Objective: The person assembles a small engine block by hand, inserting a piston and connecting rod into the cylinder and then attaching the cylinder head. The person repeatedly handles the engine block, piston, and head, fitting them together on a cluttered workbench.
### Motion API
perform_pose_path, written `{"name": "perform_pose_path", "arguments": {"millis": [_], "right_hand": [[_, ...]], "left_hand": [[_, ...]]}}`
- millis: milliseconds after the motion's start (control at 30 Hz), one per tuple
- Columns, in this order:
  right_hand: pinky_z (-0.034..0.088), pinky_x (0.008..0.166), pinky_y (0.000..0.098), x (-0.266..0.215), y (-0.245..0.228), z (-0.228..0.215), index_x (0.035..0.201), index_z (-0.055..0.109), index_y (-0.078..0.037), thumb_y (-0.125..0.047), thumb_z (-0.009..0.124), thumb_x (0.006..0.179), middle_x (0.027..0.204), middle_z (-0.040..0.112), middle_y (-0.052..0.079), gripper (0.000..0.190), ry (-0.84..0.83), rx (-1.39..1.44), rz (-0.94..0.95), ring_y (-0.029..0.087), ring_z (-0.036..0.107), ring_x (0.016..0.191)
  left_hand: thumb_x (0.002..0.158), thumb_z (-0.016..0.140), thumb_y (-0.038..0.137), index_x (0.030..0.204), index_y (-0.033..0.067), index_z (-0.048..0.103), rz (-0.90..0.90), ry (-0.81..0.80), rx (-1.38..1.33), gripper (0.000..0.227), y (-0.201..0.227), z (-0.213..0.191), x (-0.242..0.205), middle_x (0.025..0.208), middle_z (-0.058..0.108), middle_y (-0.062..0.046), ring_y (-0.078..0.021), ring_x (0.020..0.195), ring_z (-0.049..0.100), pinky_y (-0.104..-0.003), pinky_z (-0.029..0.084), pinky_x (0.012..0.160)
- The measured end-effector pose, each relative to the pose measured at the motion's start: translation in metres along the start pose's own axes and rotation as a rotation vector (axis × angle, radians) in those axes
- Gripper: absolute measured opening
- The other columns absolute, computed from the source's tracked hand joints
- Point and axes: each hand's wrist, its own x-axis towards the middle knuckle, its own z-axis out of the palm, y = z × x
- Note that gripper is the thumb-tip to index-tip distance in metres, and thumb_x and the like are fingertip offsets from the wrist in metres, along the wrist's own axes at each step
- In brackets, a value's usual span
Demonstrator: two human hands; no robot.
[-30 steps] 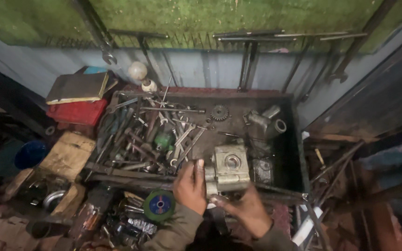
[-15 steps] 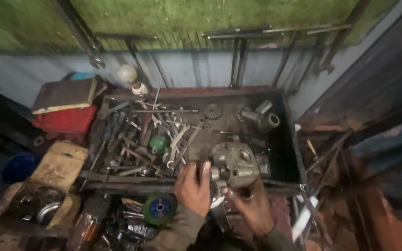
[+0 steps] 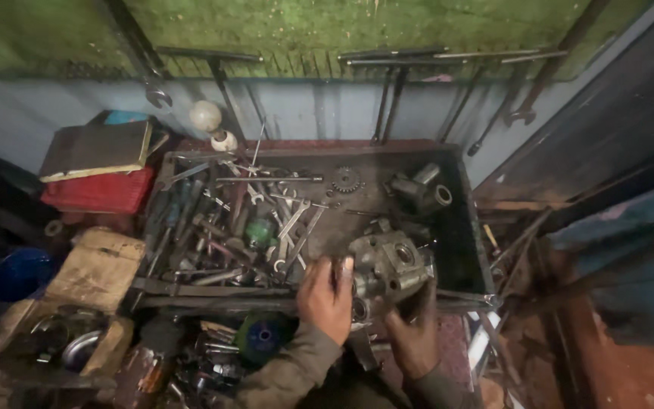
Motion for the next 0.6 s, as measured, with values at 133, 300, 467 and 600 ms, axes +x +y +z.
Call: {"name": "perform_pose_path", "arguments": {"millis": [133,300,467,600], "right_hand": [[0.056,0.093,0.0382,-0.005,-0.013,0.009,0.155,0.017,-0.007,-0.007,0.069,0.081,0.141,0.049,0.017,0.091,-0.017,0.023,-0.044,0.025,0.056,0.122],[0.057,0.094,0.0377,-0.01,-0.023,0.011,0.153,0.024,-0.004,-0.007,0.071,0.083,0.139,0.056,0.022,0.084,-0.027,-0.115,-0.067,0.028,0.06,0.121],[0.054,0.097,0.0386,-0.014,-0.01,0.009,0.16,0.018,-0.005,-0.009,0.071,0.083,0.149,0.049,0.023,0.094,0.039,-0.126,-0.099,0.029,0.058,0.127],[0.06,0.087,0.0413,-0.02,0.011,0.001,0.159,0.013,-0.011,-0.013,0.071,0.08,0.154,0.039,0.014,0.098,0.093,0.021,0.074,0.03,0.063,0.12]], "left_hand": [[0.1,0.059,0.034,0.108,0.0006,0.062,-0.107,-0.045,-0.085,0.035,-0.003,-0.001,0.006,0.098,0.067,-0.021,-0.0383,0.09,0.065,-0.047,0.051,0.079],[0.106,0.049,0.04,0.131,-0.0024,0.061,0.016,-0.043,-0.163,0.05,-0.015,-0.001,0.008,0.128,0.065,-0.027,-0.0423,0.116,0.062,-0.047,0.049,0.097],[0.104,0.041,0.049,0.119,0.0025,0.071,-0.284,-0.174,-0.152,0.057,-0.032,0.009,0.005,0.122,0.07,-0.022,-0.04,0.116,0.065,-0.043,0.049,0.104],[0.105,0.046,0.047,0.129,-0.0009,0.067,-0.203,-0.057,-0.258,0.057,-0.045,0.021,-0.002,0.136,0.061,-0.024,-0.0405,0.125,0.056,-0.046,0.041,0.106]]}}
